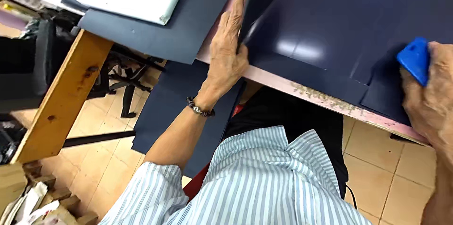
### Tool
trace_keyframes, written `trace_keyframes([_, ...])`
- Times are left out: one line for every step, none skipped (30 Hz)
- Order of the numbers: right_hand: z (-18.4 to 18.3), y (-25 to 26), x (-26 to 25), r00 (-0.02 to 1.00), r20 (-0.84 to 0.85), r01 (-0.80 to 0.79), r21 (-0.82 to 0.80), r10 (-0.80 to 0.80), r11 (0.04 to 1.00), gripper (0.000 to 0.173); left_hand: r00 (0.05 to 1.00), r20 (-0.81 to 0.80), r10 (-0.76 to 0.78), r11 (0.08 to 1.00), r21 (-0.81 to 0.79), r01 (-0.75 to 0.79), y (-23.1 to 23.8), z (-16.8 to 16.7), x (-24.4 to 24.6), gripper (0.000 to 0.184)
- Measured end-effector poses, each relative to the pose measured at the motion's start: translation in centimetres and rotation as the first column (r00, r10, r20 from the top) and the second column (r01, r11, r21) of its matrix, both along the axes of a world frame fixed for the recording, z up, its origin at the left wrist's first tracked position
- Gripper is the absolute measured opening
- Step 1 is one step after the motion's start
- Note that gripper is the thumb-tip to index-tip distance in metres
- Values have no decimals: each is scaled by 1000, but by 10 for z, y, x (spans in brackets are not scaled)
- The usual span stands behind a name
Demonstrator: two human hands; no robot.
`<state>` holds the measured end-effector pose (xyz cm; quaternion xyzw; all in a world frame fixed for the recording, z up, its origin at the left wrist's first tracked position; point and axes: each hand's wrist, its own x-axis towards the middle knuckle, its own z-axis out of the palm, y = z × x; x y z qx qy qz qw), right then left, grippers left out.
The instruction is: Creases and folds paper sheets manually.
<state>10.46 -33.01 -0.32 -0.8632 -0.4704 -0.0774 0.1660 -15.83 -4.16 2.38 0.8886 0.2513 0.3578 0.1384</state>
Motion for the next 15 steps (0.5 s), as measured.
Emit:
trace_keyframes([8,2,-7,1000,10,2,-9,-2,1000,53,998,-62,5,996,84,0,-4,2,2,57])
trace_keyframes([17,3,-15,1000,10,12,-9,-12,1000,52,993,-118,14,990,143,3,-8,2,5,60])
trace_keyframes([23,4,-21,999,14,39,2,-39,999,52,985,-171,18,986,168,11,-12,4,7,64])
trace_keyframes([27,5,-26,995,37,94,13,-94,995,53,973,-230,0,985,165,39,-15,6,7,67])
trace_keyframes([28,5,-27,983,67,173,16,-173,985,59,953,-299,-40,987,140,85,-18,10,6,70])
trace_keyframes([29,5,-27,962,76,263,0,-262,965,70,933,-349,-86,984,116,134,-19,11,5,73])
trace_keyframes([30,3,-25,938,64,344,-25,-342,939,81,910,-391,-141,979,82,187,-18,12,3,76])
trace_keyframes([31,2,-25,916,49,401,-41,-399,915,91,883,-430,-189,972,47,231,-18,13,1,77])
trace_keyframes([31,1,-24,902,34,432,-43,-431,901,96,864,-454,-217,966,26,257,-17,13,2,78])
trace_keyframes([30,-1,-23,896,17,443,-39,-443,896,98,850,-472,-234,962,15,273,-15,14,3,78])
trace_keyframes([29,-3,-23,897,-4,441,-24,-441,897,95,838,-486,-246,958,8,286,-13,14,5,78])
trace_keyframes([30,-4,-24,903,-21,430,0,-430,903,88,829,-500,-252,955,8,295,-11,15,6,78])
trace_keyframes([31,-6,-27,916,-5,401,44,-402,915,78,821,-510,-258,953,6,303,-9,15,6,80])
trace_keyframes([33,-7,-31,938,58,333,126,-342,935,67,816,-514,-264,951,1,309,-8,15,6,80])
trace_keyframes([34,-9,-34,958,158,204,216,-240,955,57,816,-512,-269,950,-2,312,-6,15,7,81])
